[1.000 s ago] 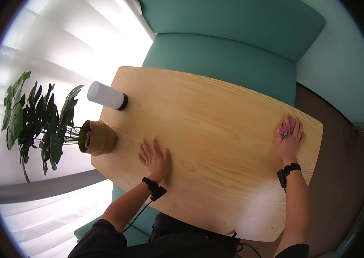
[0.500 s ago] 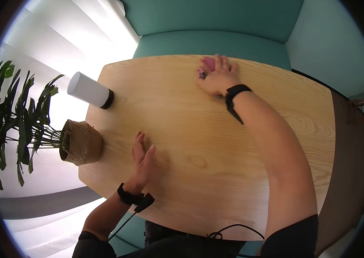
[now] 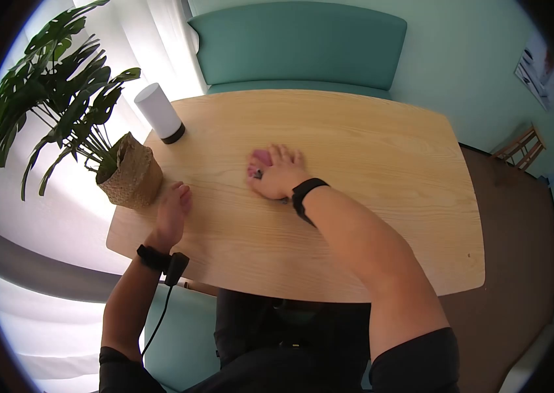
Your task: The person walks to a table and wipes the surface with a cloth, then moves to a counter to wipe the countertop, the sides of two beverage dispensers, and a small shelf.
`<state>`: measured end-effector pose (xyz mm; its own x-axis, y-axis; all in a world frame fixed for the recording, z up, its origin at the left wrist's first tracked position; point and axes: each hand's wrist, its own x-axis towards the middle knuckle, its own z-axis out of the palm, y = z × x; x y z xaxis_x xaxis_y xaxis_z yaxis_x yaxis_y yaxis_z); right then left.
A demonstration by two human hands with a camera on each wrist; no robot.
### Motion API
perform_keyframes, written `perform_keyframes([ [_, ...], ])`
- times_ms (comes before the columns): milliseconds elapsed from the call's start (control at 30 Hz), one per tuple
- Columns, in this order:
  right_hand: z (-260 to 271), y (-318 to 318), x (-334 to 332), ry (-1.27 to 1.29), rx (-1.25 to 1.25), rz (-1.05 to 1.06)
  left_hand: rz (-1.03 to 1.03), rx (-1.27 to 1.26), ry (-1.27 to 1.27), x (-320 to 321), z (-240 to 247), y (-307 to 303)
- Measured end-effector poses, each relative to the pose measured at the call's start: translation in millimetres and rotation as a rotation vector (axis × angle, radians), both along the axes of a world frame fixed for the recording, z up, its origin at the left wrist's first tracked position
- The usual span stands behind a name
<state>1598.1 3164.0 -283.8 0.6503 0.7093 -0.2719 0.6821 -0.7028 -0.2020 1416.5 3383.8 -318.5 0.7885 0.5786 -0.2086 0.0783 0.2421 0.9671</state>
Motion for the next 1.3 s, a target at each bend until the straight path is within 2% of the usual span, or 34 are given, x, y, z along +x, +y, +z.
perform_keyframes([
  [100, -10, -91, 43, -0.102, -0.111, -0.351, -0.060, 0.032, -0.027, -10, -2, 0],
  [167, -13, -148, 58, -0.141, -0.106, -0.545, -0.042, -0.029, -0.137, -10, -18, 13],
  [200, -15, -162, 57, -0.143, -0.117, -0.638, -0.036, -0.050, -0.131, -11, -17, 13],
  [300, -19, -147, 43, -0.151, -0.105, -0.669, -0.021, -0.082, -0.098, -10, -5, 12],
  [367, -9, -110, 19, -0.132, -0.089, -0.518, -0.034, -0.051, -0.070, -8, -3, 13],
  [533, -6, 5, -70, -0.074, -0.040, 0.008, -0.111, 0.029, -0.046, -5, -14, 23],
  [600, -12, 43, -101, -0.061, 0.140, 0.147, -0.130, -0.013, -0.053, -10, -10, 30],
  [700, -24, 75, -102, -0.089, 0.211, 0.286, -0.077, -0.156, 0.011, -24, -2, 33],
  [800, -12, 78, -50, -0.078, 0.116, 0.219, -0.089, -0.259, 0.067, -46, 1, 37],
  [867, -8, 71, 6, -0.129, 0.022, 0.072, -0.061, -0.273, 0.091, -57, 7, 37],
  [1000, -24, 35, 129, -0.143, -0.013, -0.230, -0.094, -0.188, 0.105, -57, 11, 30],
  [1067, -27, 26, 170, -0.138, -0.067, -0.331, -0.078, -0.197, 0.153, -51, 18, 26],
  [1133, -18, 31, 188, -0.094, -0.072, -0.408, -0.085, -0.224, 0.180, -48, 21, 27],
  [1233, -19, 63, 190, -0.002, 0.058, -0.442, -0.100, -0.245, 0.210, -46, 22, 30],
  [1300, -25, 96, 167, -0.092, 0.077, -0.334, -0.096, -0.234, 0.216, -45, 21, 29],
])
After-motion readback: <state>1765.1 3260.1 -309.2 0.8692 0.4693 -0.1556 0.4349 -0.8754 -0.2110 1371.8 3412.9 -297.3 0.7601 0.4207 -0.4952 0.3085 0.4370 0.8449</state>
